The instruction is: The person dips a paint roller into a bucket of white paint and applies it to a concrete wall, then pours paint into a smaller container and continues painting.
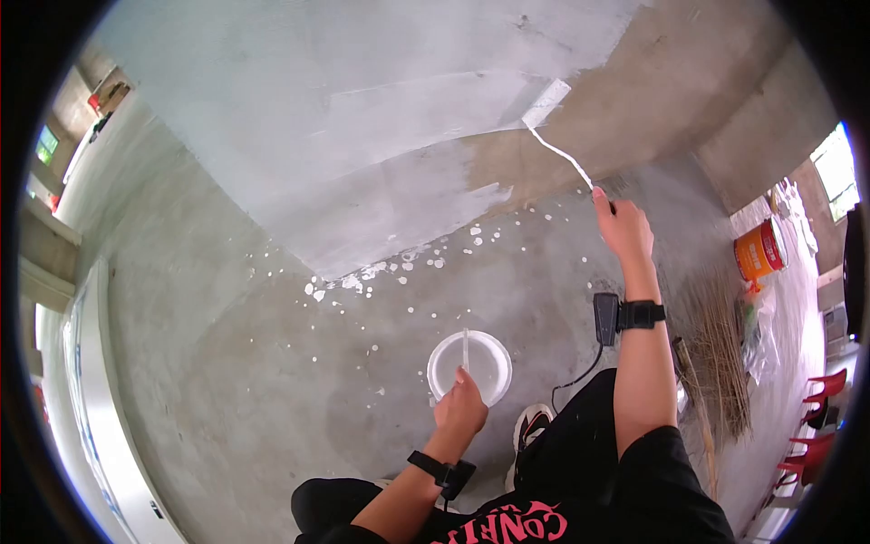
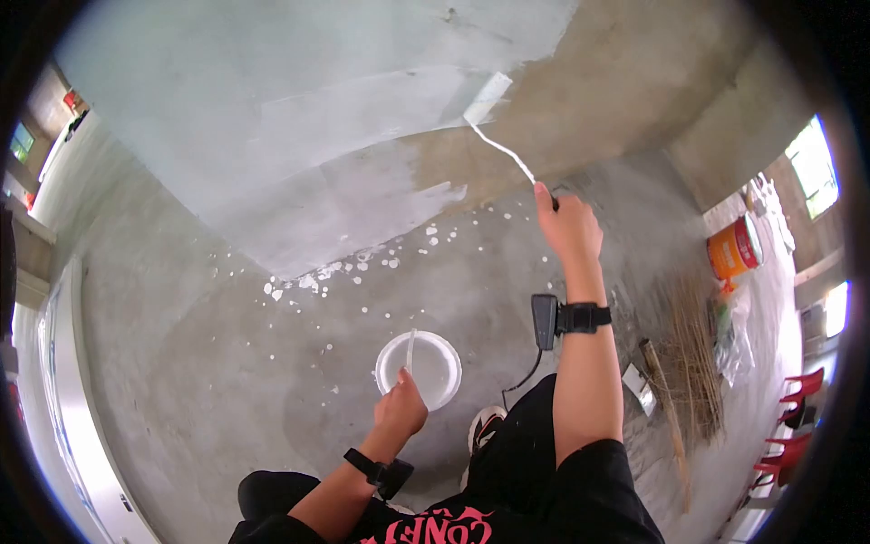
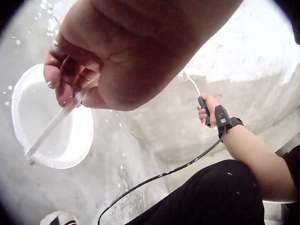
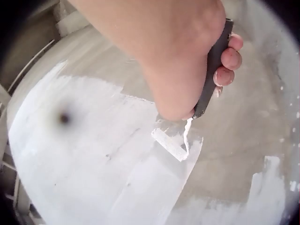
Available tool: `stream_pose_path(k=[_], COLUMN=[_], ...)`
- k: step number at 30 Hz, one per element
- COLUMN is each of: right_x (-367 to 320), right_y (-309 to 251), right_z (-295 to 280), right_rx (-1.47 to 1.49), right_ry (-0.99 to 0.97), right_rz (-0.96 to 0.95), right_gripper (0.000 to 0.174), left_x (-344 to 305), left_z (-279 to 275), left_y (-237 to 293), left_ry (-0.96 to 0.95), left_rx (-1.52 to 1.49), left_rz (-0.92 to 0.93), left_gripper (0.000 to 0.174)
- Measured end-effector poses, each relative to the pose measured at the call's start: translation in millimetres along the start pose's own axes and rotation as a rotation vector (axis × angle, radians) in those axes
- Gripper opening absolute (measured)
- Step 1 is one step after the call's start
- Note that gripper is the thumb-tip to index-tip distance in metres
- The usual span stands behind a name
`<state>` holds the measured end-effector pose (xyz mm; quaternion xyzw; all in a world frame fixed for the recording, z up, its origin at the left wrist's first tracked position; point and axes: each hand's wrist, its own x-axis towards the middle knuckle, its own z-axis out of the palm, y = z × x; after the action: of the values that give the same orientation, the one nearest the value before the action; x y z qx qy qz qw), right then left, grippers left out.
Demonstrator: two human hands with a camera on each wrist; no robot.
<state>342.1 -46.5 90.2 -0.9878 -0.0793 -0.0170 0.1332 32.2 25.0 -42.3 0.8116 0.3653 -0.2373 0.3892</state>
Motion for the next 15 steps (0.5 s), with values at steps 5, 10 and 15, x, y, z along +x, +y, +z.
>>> stream_pose_path(k=[5,10,15], right_x=[-31.6,-63.3,-89.4], right_y=[-36.3,-83.6,-143.7], right_z=[-8.4,-2.8,-3.8], right_rx=[0.0,0.069,0.102], right_ry=[0.073,0.193,0.131], right_rz=[-0.216,-0.626,-0.666], right_gripper=[0.057,0.052,0.055], left_x=[1.0,-2.0,1.8], left_z=[1.5,-6.6,-0.3], left_y=[-11.0,-5.3,-8.5], left_ry=[0.015,-0.051,-0.028], left_rx=[-0.013,0.017,0.004], left_rz=[-0.004,0.021,0.055], left_gripper=[0.054,0.059,0.058])
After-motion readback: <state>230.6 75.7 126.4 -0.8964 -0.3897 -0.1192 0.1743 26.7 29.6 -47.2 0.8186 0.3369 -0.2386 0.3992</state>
